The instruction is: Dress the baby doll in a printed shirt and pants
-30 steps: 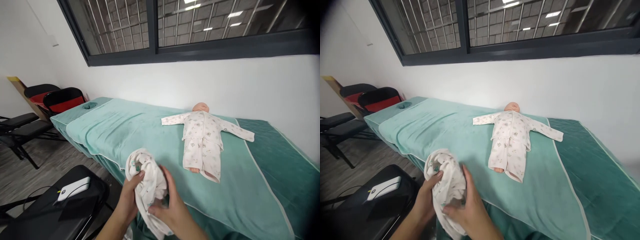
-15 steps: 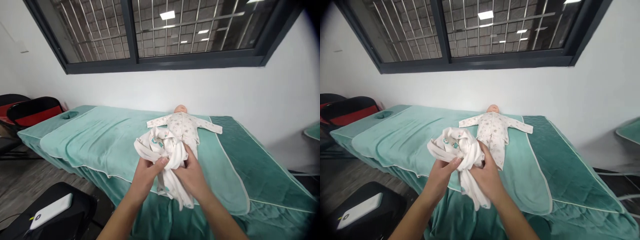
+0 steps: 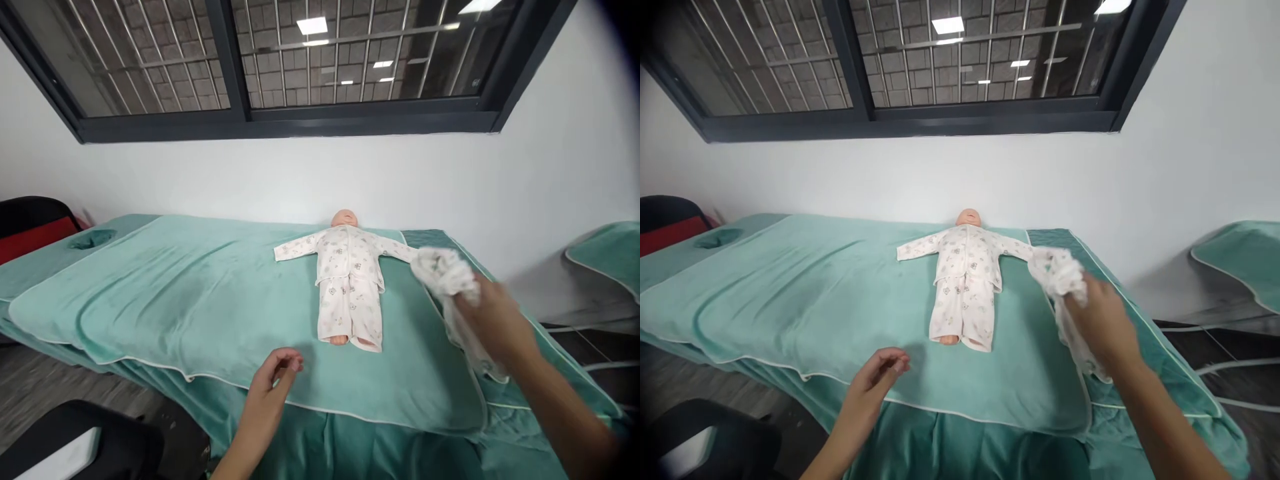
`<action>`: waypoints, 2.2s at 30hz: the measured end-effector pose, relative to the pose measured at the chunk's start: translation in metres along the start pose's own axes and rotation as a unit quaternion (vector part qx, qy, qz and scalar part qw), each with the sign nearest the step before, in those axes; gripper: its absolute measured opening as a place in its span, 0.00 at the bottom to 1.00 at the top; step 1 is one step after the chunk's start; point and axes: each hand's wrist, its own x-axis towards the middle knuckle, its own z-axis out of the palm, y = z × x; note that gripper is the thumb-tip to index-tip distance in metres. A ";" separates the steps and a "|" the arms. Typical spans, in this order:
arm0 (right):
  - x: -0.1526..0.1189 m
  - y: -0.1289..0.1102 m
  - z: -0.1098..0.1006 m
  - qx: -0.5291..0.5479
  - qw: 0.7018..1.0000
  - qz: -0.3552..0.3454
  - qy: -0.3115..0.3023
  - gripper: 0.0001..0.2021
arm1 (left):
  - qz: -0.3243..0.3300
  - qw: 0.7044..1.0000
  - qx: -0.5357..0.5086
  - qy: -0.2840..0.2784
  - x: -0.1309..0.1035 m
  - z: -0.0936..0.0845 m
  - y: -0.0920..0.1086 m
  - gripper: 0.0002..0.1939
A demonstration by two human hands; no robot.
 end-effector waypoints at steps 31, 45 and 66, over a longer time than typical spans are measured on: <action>0.161 -0.143 0.189 0.462 0.870 0.045 -0.167 0.13 | 0.264 0.934 0.241 -0.010 0.349 0.135 0.114 0.15; 0.163 -0.140 0.197 0.416 0.895 -0.060 -0.149 0.12 | 0.266 0.938 0.220 -0.014 0.350 0.138 0.116 0.14; 0.160 -0.143 0.190 0.359 0.908 -0.086 -0.199 0.16 | 0.285 0.930 0.232 -0.026 0.350 0.135 0.116 0.18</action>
